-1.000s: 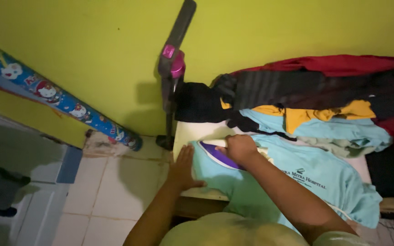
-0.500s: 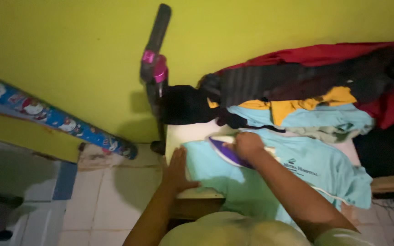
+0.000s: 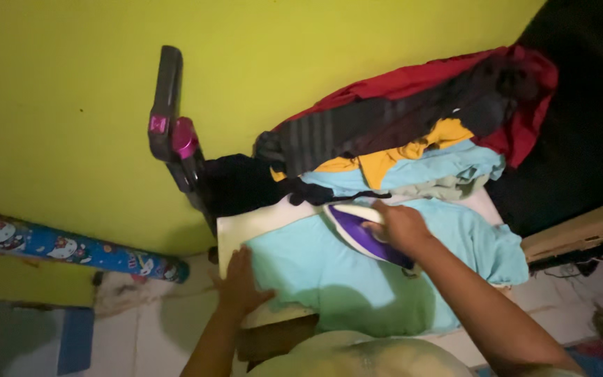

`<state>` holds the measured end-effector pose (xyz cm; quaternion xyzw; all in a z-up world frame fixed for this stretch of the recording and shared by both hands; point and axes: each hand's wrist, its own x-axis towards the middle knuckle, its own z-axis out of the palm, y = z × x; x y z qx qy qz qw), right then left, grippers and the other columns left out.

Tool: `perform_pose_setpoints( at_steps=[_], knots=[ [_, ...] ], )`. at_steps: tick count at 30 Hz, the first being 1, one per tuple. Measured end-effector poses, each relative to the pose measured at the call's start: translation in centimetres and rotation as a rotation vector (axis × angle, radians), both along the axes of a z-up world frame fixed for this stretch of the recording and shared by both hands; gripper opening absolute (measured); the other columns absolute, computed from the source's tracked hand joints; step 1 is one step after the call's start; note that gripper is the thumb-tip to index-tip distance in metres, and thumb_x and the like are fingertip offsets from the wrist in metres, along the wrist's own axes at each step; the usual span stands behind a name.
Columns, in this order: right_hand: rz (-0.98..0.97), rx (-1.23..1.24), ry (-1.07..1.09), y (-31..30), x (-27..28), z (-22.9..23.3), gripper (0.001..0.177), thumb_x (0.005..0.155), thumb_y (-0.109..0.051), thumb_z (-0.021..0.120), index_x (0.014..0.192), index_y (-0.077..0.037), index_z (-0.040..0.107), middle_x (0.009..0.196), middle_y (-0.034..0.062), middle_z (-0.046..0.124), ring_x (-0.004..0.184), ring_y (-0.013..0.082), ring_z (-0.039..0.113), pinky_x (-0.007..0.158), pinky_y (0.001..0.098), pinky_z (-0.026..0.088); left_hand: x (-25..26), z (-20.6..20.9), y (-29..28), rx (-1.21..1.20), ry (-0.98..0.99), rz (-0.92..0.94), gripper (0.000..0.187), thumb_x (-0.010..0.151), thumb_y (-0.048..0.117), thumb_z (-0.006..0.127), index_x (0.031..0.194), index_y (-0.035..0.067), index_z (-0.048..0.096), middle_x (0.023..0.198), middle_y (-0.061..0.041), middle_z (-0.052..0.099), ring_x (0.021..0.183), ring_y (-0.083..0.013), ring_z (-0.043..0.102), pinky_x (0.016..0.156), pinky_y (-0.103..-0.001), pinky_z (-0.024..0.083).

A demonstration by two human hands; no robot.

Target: The person irons a light blue t-shirt on a white ironing board. They use a purple and white electric iron to smooth the fabric, moving it back and forth across the shirt's surface. The person occasionally adjusts the shirt's position with their left hand while ironing with their right hand.

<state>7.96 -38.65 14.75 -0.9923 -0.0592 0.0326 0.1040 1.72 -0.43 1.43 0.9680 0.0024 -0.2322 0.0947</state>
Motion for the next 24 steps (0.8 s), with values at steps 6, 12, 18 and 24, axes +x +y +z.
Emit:
perform_pose_setpoints(
  at_steps=[6,12,18,24],
  knots=[
    [-0.126,0.326,-0.127,-8.2,-3.0,4.2,0.028,0.079,-0.025,0.081,0.102,-0.012,0.076,0.095,0.0143,0.075,0.085,0.0360,0.072,0.076,0.0454,0.055,1.5,2.4,-8.0,-0.374,-0.601,-0.126,0.069,0.084,0.031,0.073,0.144,0.005,0.049,0.154,-0.018,0.048,0.145,-0.0338,0.042,0.122,-0.056,0.026],
    [-0.252,0.520,-0.434,-16.5,-4.1,2.4,0.031,0.079,-0.001,0.077,0.109,-0.003,0.070,0.094,0.0140,0.074,0.084,0.0259,0.073,0.074,0.0371,0.056,2.9,-3.2,-18.9,-0.749,-0.520,-0.170,0.077,0.084,0.020,0.071,0.151,0.000,0.040,0.157,-0.025,0.042,0.139,-0.0419,0.046,0.112,-0.045,0.042],
    [-0.607,0.830,-0.415,-22.2,-4.0,-0.4,0.024,0.080,0.007,0.070,0.103,0.001,0.069,0.086,0.0096,0.072,0.075,0.0141,0.066,0.067,0.0299,0.053,9.8,-9.0,-20.4,-0.688,-0.787,0.021,0.088,0.081,0.016,0.074,0.154,-0.005,0.030,0.153,-0.031,0.039,0.138,-0.0477,0.044,0.113,-0.049,0.039],
    [-0.750,1.108,-0.530,-26.2,-2.0,-5.2,0.026,0.077,0.006,0.073,0.100,-0.002,0.063,0.088,0.0060,0.068,0.073,0.0134,0.063,0.064,0.0268,0.050,10.6,-8.1,-19.0,-0.539,-0.635,0.178,0.059,0.085,0.013,0.070,0.137,-0.001,0.047,0.136,-0.026,0.051,0.123,-0.0449,0.053,0.102,-0.049,0.045]
  ],
)
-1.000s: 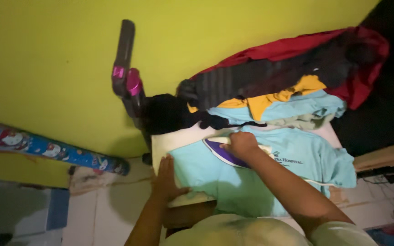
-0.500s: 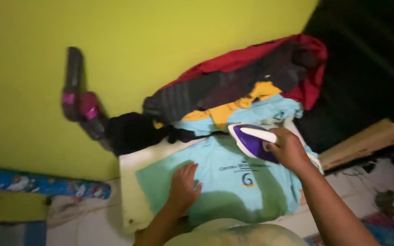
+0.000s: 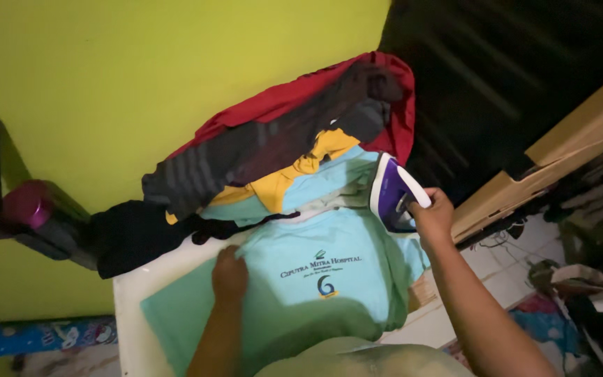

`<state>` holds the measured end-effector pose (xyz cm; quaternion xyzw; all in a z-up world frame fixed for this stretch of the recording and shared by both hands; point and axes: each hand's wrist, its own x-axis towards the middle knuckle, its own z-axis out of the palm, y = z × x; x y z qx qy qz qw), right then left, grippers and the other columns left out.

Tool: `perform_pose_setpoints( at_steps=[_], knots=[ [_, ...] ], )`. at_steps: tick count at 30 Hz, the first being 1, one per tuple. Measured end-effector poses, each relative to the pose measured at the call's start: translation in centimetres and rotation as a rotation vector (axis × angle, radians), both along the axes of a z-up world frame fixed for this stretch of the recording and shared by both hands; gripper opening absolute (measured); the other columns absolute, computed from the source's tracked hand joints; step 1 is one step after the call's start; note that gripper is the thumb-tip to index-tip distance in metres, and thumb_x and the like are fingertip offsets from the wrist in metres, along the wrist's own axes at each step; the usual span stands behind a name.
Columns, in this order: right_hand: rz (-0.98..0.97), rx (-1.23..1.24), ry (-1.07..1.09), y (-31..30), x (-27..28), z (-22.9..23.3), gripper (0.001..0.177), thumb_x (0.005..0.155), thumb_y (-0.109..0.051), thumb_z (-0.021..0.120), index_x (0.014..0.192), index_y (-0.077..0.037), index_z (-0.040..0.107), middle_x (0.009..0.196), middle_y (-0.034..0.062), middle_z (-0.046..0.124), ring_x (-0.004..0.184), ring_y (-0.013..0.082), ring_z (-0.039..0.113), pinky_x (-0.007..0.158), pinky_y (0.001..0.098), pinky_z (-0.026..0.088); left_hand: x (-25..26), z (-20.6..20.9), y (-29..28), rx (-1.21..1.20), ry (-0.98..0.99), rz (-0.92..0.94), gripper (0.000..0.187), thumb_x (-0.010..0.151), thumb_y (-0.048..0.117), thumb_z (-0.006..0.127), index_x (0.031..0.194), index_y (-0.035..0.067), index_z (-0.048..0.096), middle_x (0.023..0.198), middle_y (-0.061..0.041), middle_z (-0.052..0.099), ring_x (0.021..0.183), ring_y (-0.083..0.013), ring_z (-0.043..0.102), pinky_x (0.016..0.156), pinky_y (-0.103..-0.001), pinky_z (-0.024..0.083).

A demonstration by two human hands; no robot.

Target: The person irons a light blue t-shirt on a white ironing board. They use a purple and white electric iron to smooth the fabric, moving it back and forth across the shirt's surface. The person occasionally adjusts the shirt's position with their left hand while ironing with their right hand.

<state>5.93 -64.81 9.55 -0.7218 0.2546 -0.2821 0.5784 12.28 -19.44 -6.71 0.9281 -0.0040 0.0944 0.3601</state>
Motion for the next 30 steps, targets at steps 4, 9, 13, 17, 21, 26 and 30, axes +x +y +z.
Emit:
perform_pose_setpoints(
  at_steps=[4,9,13,17,21,26,30],
  knots=[
    [-0.034,0.002,-0.104,-1.1,1.1,-1.7,0.025,0.078,0.003,0.077,0.097,-0.004,0.063,0.088,0.0042,0.067,0.075,0.0119,0.062,0.067,0.0253,0.051,0.3,0.9,2.1,0.023,-0.102,0.137,0.042,0.086,0.013,0.070,0.123,0.001,0.056,0.122,-0.024,0.057,0.113,-0.0443,0.057,0.096,-0.051,0.047],
    [-0.140,0.019,-0.098,-2.0,2.1,-4.0,0.027,0.080,-0.002,0.084,0.092,-0.004,0.060,0.086,0.0025,0.065,0.074,0.0095,0.058,0.067,0.0251,0.050,-0.3,1.5,6.1,0.054,-0.153,0.266,0.023,0.087,0.012,0.070,0.107,0.003,0.066,0.104,-0.021,0.065,0.101,-0.0435,0.062,0.089,-0.052,0.050],
    [-0.137,0.139,-0.169,-2.2,2.8,-5.2,0.030,0.081,-0.003,0.085,0.091,-0.007,0.058,0.085,0.0016,0.065,0.072,0.0088,0.057,0.066,0.0248,0.049,-1.7,0.0,7.2,0.068,-0.178,0.353,0.018,0.088,0.012,0.068,0.103,0.003,0.067,0.100,-0.021,0.066,0.099,-0.0429,0.063,0.088,-0.052,0.051],
    [-0.123,0.180,-0.228,-2.7,3.3,-6.3,0.030,0.080,-0.001,0.085,0.089,-0.009,0.057,0.085,0.0010,0.065,0.073,0.0082,0.058,0.067,0.0241,0.050,-2.1,-0.4,7.5,0.011,-0.089,0.479,0.015,0.089,0.010,0.064,0.102,0.004,0.068,0.106,-0.022,0.067,0.099,-0.0443,0.063,0.088,-0.052,0.051],
    [-0.105,0.228,-0.256,-3.3,3.7,-7.4,0.027,0.083,0.001,0.082,0.088,-0.008,0.057,0.086,0.0007,0.065,0.073,0.0080,0.056,0.068,0.0246,0.047,-2.6,-0.7,7.7,-0.037,-0.111,0.400,0.019,0.089,0.011,0.062,0.105,0.001,0.064,0.107,-0.024,0.066,0.102,-0.0449,0.062,0.091,-0.051,0.050],
    [-0.046,0.294,-0.292,-3.8,4.0,-8.3,0.021,0.083,0.002,0.079,0.094,-0.005,0.064,0.093,0.0015,0.070,0.079,0.0092,0.062,0.075,0.0242,0.051,-2.7,-0.3,7.9,-0.092,-0.002,0.355,0.022,0.086,0.011,0.064,0.106,0.000,0.063,0.109,-0.026,0.065,0.103,-0.0472,0.061,0.088,-0.053,0.049],
    [-0.031,0.334,-0.315,-3.9,4.2,-8.4,0.023,0.082,0.003,0.074,0.103,-0.004,0.068,0.098,0.0013,0.073,0.084,0.0103,0.066,0.080,0.0244,0.053,-3.5,0.1,8.2,-0.111,0.006,0.272,0.017,0.089,0.010,0.062,0.103,0.002,0.064,0.105,-0.025,0.067,0.102,-0.0451,0.063,0.090,-0.051,0.051]
  ],
)
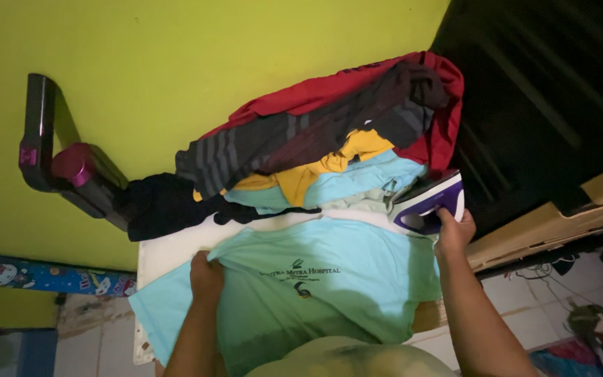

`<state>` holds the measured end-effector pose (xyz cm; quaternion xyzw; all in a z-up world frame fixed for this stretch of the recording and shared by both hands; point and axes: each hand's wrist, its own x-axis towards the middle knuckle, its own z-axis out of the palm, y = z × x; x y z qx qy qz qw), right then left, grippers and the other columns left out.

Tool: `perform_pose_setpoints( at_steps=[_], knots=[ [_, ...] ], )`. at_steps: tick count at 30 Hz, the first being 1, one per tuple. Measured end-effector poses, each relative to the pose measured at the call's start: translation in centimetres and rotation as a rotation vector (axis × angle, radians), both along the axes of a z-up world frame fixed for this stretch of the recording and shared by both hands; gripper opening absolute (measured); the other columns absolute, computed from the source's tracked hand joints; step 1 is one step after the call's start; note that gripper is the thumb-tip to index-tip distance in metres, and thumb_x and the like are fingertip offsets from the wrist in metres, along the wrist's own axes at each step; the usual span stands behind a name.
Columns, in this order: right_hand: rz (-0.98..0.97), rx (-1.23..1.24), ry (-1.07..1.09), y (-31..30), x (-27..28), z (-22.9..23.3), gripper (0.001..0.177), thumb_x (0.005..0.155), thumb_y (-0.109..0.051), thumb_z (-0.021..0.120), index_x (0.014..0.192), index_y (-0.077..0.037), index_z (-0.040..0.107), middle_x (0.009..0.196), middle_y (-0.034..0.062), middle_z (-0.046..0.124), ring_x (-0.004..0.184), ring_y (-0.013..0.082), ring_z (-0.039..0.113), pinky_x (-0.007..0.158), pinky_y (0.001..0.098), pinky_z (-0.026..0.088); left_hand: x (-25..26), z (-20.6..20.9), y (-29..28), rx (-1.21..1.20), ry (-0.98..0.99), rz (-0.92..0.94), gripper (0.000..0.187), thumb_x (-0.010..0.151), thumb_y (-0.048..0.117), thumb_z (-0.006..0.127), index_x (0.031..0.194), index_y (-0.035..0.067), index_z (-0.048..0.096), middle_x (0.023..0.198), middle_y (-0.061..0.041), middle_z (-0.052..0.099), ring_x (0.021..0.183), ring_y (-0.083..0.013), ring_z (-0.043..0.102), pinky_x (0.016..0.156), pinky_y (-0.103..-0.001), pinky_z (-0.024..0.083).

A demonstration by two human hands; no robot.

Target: The person irons a light blue t-shirt on a white ironing board. They use a purple and white electric iron to smooth the fabric, moving it back and forth across the shirt's surface. The person occasionally adjusts the shirt's position with their left hand while ironing with their right hand.

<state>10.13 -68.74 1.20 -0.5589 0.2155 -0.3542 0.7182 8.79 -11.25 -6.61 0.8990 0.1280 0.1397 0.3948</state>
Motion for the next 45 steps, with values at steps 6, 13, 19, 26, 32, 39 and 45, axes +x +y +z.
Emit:
perform_pose_setpoints(
  at_steps=[6,13,19,26,32,39,45],
  knots=[
    [0.016,-0.214,0.149,0.3,-1.0,0.2,0.032,0.089,-0.002,0.075,0.118,0.002,0.063,0.109,0.0059,0.070,0.096,0.0139,0.064,0.088,0.0284,0.050,0.2,-1.1,0.7,0.102,-0.105,-0.093,0.017,0.085,0.006,0.060,0.101,0.002,0.063,0.100,-0.025,0.064,0.099,-0.0464,0.061,0.088,-0.053,0.050],
    [-0.101,-0.603,0.205,2.3,-3.1,-0.8,0.077,0.094,-0.019,0.083,0.148,0.008,0.036,0.141,0.0239,0.051,0.127,0.0317,0.052,0.108,0.0404,0.040,0.4,-2.0,0.6,0.069,-0.074,-0.078,0.019,0.085,0.006,0.060,0.103,0.002,0.063,0.104,-0.024,0.063,0.101,-0.0452,0.061,0.090,-0.053,0.050],
    [-0.043,-1.043,0.281,10.8,-9.0,-2.9,0.063,0.091,-0.015,0.077,0.147,-0.008,0.050,0.140,0.0133,0.056,0.125,0.0360,0.058,0.119,0.0438,0.045,-0.1,-2.1,0.5,-0.007,-0.124,-0.118,0.029,0.083,0.006,0.059,0.112,0.004,0.061,0.107,-0.026,0.064,0.102,-0.0448,0.061,0.091,-0.052,0.050],
    [0.617,-1.171,0.731,14.0,-2.2,1.1,0.105,0.070,-0.033,0.089,0.155,-0.004,0.034,0.143,0.0213,0.048,0.115,0.0397,0.060,0.090,0.0479,0.052,-3.0,4.5,-0.2,-0.187,0.235,-0.203,0.027,0.095,0.006,0.051,0.120,0.013,0.057,0.101,-0.024,0.069,0.093,-0.0394,0.071,0.082,-0.048,0.055],
    [0.506,-1.206,0.672,15.4,-2.4,-1.2,0.041,0.087,-0.028,0.074,0.120,-0.004,0.071,0.104,0.0213,0.072,0.098,0.0377,0.070,0.089,0.0473,0.054,-4.4,8.9,0.6,-0.178,-0.107,-0.252,0.025,0.092,0.001,0.053,0.115,0.004,0.059,0.110,-0.021,0.065,0.095,-0.0381,0.069,0.082,-0.045,0.058],
    [0.080,-0.886,0.437,15.9,-3.2,5.7,0.027,0.095,-0.018,0.075,0.115,0.002,0.072,0.078,0.0241,0.066,0.070,0.0350,0.062,0.069,0.0450,0.049,-1.5,14.7,1.8,-0.002,-0.406,-0.106,0.032,0.088,-0.003,0.056,0.120,0.000,0.060,0.114,-0.025,0.063,0.103,-0.0432,0.063,0.087,-0.047,0.051],
    [0.036,-0.912,0.013,17.4,-1.6,10.2,0.019,0.094,-0.007,0.075,0.108,0.005,0.069,0.094,0.0173,0.072,0.087,0.0233,0.068,0.082,0.0353,0.053,1.3,19.7,1.8,-0.091,-0.493,-0.115,0.015,0.094,-0.004,0.055,0.107,0.003,0.060,0.101,-0.021,0.062,0.094,-0.0406,0.063,0.082,-0.045,0.051]
  ],
)
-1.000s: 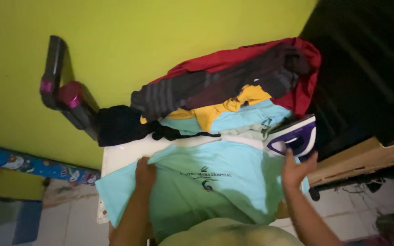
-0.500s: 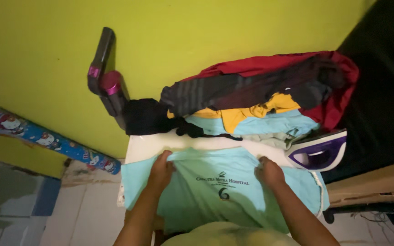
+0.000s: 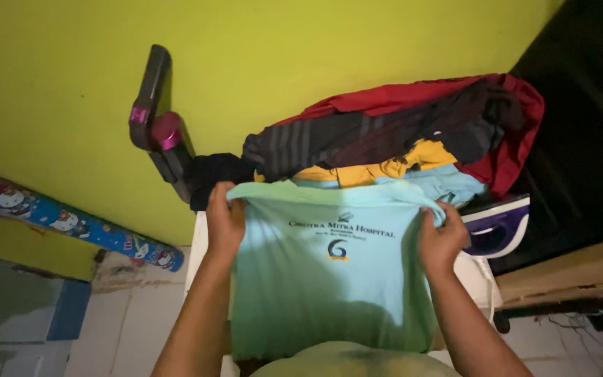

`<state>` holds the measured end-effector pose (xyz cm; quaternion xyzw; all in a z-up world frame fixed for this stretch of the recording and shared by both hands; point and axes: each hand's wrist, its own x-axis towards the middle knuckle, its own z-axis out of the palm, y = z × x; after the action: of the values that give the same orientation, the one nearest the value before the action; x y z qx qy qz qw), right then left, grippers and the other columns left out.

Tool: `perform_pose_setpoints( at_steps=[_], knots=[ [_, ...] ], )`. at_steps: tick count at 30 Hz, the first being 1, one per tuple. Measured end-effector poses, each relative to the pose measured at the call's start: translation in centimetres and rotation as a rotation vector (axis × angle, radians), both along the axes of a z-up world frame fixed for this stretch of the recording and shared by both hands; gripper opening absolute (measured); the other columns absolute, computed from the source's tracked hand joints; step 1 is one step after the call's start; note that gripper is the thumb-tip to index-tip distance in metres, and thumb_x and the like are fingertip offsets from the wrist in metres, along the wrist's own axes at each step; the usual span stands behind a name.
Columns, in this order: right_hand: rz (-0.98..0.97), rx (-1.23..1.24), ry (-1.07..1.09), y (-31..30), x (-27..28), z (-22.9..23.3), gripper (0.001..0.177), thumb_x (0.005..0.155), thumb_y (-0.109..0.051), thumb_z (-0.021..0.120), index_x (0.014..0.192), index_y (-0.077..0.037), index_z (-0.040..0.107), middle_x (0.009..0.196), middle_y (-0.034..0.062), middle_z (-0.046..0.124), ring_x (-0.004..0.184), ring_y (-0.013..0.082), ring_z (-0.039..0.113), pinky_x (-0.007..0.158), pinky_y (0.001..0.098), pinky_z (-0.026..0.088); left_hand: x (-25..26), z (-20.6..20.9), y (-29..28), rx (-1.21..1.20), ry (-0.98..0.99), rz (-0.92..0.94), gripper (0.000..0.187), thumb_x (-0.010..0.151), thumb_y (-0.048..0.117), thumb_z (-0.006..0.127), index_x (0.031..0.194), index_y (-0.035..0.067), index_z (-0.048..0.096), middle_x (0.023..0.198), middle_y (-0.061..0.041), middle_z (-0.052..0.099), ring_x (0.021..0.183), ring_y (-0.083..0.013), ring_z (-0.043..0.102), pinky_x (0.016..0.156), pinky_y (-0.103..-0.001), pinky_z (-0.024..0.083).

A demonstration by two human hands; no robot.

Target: The person irons a light blue t-shirt on a white ironing board. They use a purple and white electric iron to smooth the fabric, moving it back and forth across the shirt's surface. The person occasionally adjusts the shirt's position with their left hand while ironing with their right hand.

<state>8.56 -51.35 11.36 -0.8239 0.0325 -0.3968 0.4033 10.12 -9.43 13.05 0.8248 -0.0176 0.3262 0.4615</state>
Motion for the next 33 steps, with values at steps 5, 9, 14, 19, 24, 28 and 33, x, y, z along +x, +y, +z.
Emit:
perform_pose_setpoints(
  at_steps=[5,9,14,19,24,28,33],
  knots=[
    [-0.002,0.119,0.011,-0.1,4.0,1.7,0.013,0.093,-0.003,0.071,0.104,0.004,0.068,0.095,0.0158,0.072,0.087,0.0237,0.070,0.083,0.0343,0.054,2.7,1.9,-1.2,0.047,-0.100,0.048,0.011,0.093,0.000,0.065,0.102,0.003,0.058,0.097,-0.022,0.062,0.093,-0.0433,0.061,0.080,-0.046,0.050],
    [0.076,0.027,-0.057,0.7,7.0,2.4,0.017,0.092,0.002,0.069,0.109,0.003,0.067,0.107,0.0170,0.069,0.100,0.0283,0.069,0.092,0.0365,0.054,4.6,0.7,-1.5,-0.063,-0.105,0.055,0.012,0.097,0.001,0.061,0.106,0.001,0.053,0.100,-0.020,0.060,0.096,-0.0419,0.062,0.085,-0.045,0.050],
    [0.323,-0.315,0.194,1.9,8.1,1.1,0.031,0.084,-0.003,0.076,0.111,0.002,0.063,0.105,0.0199,0.065,0.098,0.0388,0.065,0.089,0.0429,0.052,5.5,-5.3,-0.6,0.157,0.250,0.072,0.024,0.088,0.006,0.069,0.109,0.001,0.059,0.113,-0.025,0.059,0.109,-0.0468,0.060,0.093,-0.050,0.051],
    [0.571,-0.681,0.271,1.3,7.6,-1.8,0.039,0.064,-0.016,0.082,0.099,-0.005,0.069,0.125,0.0267,0.062,0.096,0.0476,0.063,0.083,0.0530,0.053,2.7,-8.7,-0.3,0.511,0.404,-0.082,0.063,0.067,0.013,0.082,0.125,0.004,0.060,0.151,-0.027,0.042,0.123,-0.0474,0.054,0.095,-0.052,0.048],
    [0.281,-0.414,0.316,-0.3,6.0,-4.4,0.026,0.086,-0.015,0.072,0.110,-0.005,0.067,0.119,0.0219,0.063,0.100,0.0440,0.064,0.084,0.0501,0.053,-0.2,-8.9,-0.8,0.573,0.453,0.051,0.057,0.069,0.014,0.077,0.124,0.005,0.063,0.144,-0.023,0.051,0.124,-0.0400,0.055,0.094,-0.050,0.050],
    [-0.018,-0.274,0.452,-3.3,1.3,-9.0,0.020,0.099,-0.019,0.066,0.106,-0.001,0.064,0.105,0.0216,0.067,0.099,0.0425,0.066,0.087,0.0493,0.054,-3.5,-11.5,0.3,0.457,0.528,0.217,0.047,0.082,0.020,0.072,0.126,0.005,0.063,0.130,-0.016,0.062,0.122,-0.0373,0.059,0.100,-0.050,0.050],
    [-0.048,-0.203,0.878,-5.9,-3.6,-12.9,0.026,0.085,-0.024,0.073,0.099,-0.002,0.073,0.104,0.0218,0.070,0.095,0.0390,0.069,0.086,0.0470,0.054,-6.8,-14.8,3.2,0.291,0.706,0.437,0.049,0.083,0.033,0.075,0.121,0.002,0.065,0.120,-0.020,0.065,0.111,-0.0410,0.062,0.092,-0.052,0.050]
  ],
)
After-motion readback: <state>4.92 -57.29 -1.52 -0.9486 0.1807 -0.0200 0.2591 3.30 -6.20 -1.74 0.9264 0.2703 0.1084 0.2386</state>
